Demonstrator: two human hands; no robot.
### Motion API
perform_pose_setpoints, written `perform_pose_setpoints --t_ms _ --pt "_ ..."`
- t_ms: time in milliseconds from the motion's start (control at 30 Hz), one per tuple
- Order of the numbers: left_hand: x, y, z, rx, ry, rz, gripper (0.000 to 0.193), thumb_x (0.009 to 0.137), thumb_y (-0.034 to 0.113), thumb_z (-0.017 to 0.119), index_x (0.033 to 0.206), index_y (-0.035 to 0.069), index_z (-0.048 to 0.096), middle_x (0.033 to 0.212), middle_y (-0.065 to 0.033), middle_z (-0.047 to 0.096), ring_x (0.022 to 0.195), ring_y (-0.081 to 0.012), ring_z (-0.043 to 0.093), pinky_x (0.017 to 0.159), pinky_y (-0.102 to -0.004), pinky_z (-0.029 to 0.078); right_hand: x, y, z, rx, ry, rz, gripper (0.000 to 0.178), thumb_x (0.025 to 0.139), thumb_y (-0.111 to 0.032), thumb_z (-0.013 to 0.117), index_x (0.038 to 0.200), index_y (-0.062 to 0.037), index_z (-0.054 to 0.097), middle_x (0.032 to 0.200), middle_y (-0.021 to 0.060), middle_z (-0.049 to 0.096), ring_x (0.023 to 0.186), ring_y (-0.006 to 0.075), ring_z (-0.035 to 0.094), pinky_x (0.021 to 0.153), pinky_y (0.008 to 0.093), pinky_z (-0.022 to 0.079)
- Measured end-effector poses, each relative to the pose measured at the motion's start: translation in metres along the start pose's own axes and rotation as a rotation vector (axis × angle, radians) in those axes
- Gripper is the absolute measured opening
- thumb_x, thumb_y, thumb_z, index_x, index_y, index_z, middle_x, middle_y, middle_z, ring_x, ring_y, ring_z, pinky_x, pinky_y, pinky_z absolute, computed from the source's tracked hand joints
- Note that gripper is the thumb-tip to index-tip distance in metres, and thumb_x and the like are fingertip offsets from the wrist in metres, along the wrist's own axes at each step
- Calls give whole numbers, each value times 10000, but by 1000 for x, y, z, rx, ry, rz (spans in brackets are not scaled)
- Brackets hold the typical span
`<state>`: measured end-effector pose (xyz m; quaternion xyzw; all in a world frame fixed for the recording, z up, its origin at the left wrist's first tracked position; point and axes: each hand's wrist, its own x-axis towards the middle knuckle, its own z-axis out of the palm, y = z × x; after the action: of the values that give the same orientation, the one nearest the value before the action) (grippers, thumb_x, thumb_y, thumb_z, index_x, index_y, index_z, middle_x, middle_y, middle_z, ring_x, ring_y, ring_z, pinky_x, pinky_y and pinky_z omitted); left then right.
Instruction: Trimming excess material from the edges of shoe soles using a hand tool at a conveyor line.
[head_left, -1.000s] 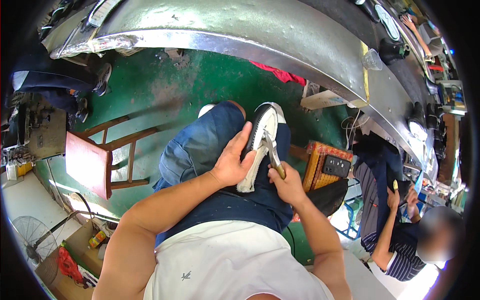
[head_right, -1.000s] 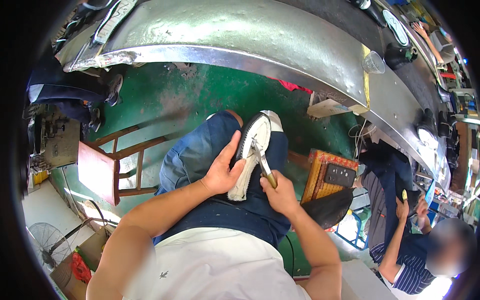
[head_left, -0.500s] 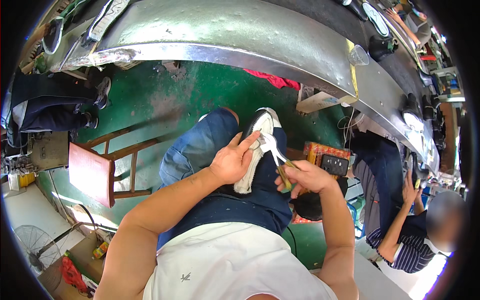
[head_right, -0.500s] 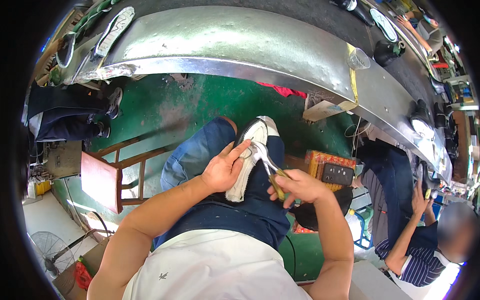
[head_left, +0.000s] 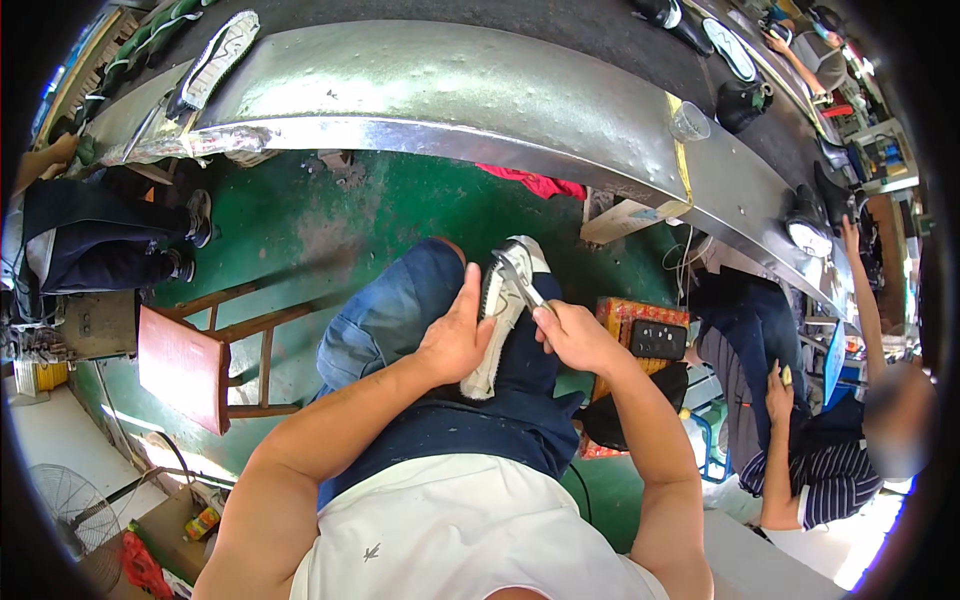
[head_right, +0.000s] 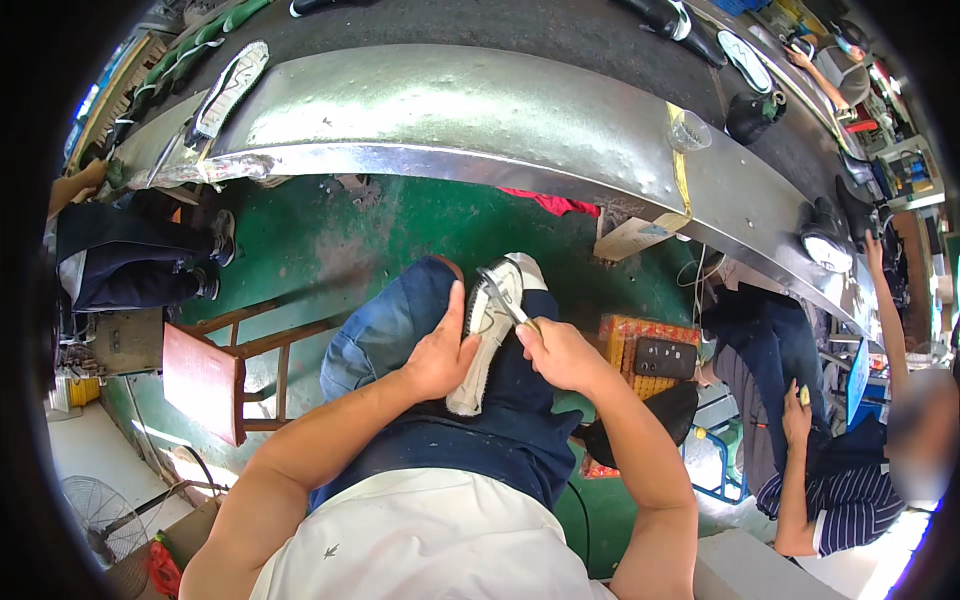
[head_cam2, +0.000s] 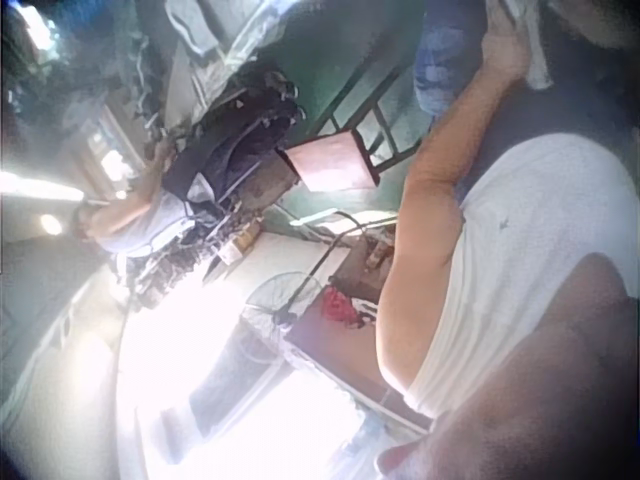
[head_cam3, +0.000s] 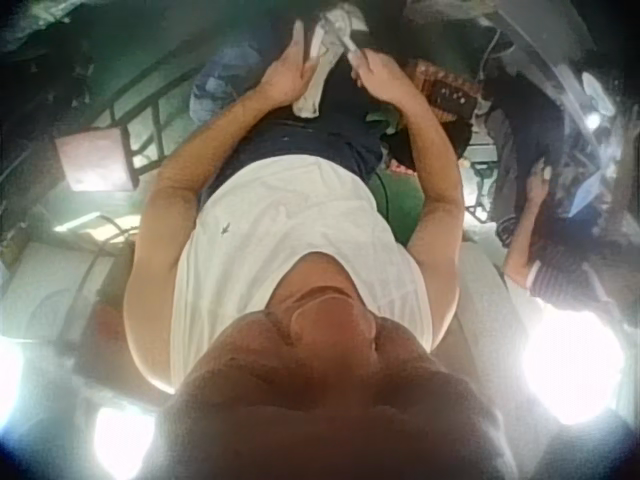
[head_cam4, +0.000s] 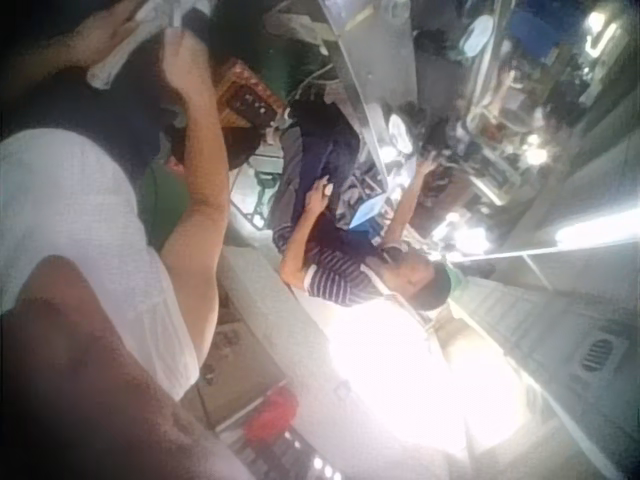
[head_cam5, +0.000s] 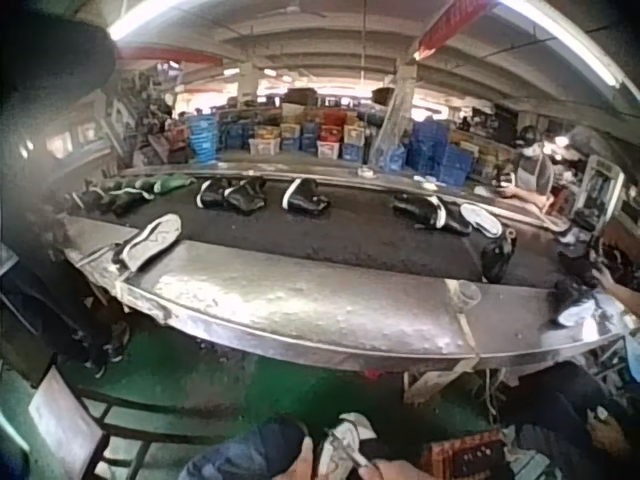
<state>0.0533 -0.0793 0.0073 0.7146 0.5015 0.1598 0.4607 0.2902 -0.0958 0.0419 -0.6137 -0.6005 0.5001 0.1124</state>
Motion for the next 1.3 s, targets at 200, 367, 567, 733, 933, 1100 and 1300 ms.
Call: perform_pose_setpoints --t_ms 200,367,567,733,933,1100,1300 --pt "10 -4 -6 24 -126 -177 865 1003 335 585 1600 -56 95 1482 -361 448 1391 -440 474 1157 -416 380 -21 4 23 -213 97 -162 334 1060 -314 485 974 -12 600 773 165 673 715 331 681 693 425 533" --pt "29 -6 -30 -253 -287 -273 928 947 272 712 1607 -46 144 1557 -271 417 1440 -334 441 1198 -357 330 -64 10 17 212 -19 161 252 996 -222 588 1069 17 624 833 251 669 835 456 661 770 488 517" --pt "46 -6 -34 -537 -453 -361 922 916 143 758 1613 -16 175 1522 -153 477 1404 -242 457 1188 -349 337 -84 1 22 -230 -84 -168 473 927 -146 650 1356 30 556 996 237 686 933 415 674 835 465 550" --pt "42 -15 -25 -511 -385 -319 848 911 176 752 1588 16 268 1461 -167 545 1352 -254 524 1148 -358 397 -78 -17 29 -702 134 -352 529 885 -147 687 1360 35 541 1024 199 661 940 381 669 799 445 569" --pt "39 -22 -26 -405 -362 -242 918 928 224 744 1607 -24 177 1525 -201 473 1398 -284 474 1176 -364 361 -68 17 43 -493 99 -355 408 880 -194 718 1251 -65 611 954 140 663 882 363 678 719 446 547" --pt "11 -8 -21 -207 -355 -208 1008 926 338 708 1610 -36 68 1549 -297 400 1457 -381 410 1206 -391 325 -84 41 52 -111 -161 24 309 945 -261 689 1142 -26 656 885 182 695 823 366 675 759 447 536" --pt "-18 -64 13 -334 -351 43 1155 891 349 737 1608 -13 -93 1656 -308 52 1563 -434 30 1265 -440 115 -90 56 32 169 -406 184 303 973 -275 672 1114 -8 648 854 118 670 726 235 650 693 367 531"
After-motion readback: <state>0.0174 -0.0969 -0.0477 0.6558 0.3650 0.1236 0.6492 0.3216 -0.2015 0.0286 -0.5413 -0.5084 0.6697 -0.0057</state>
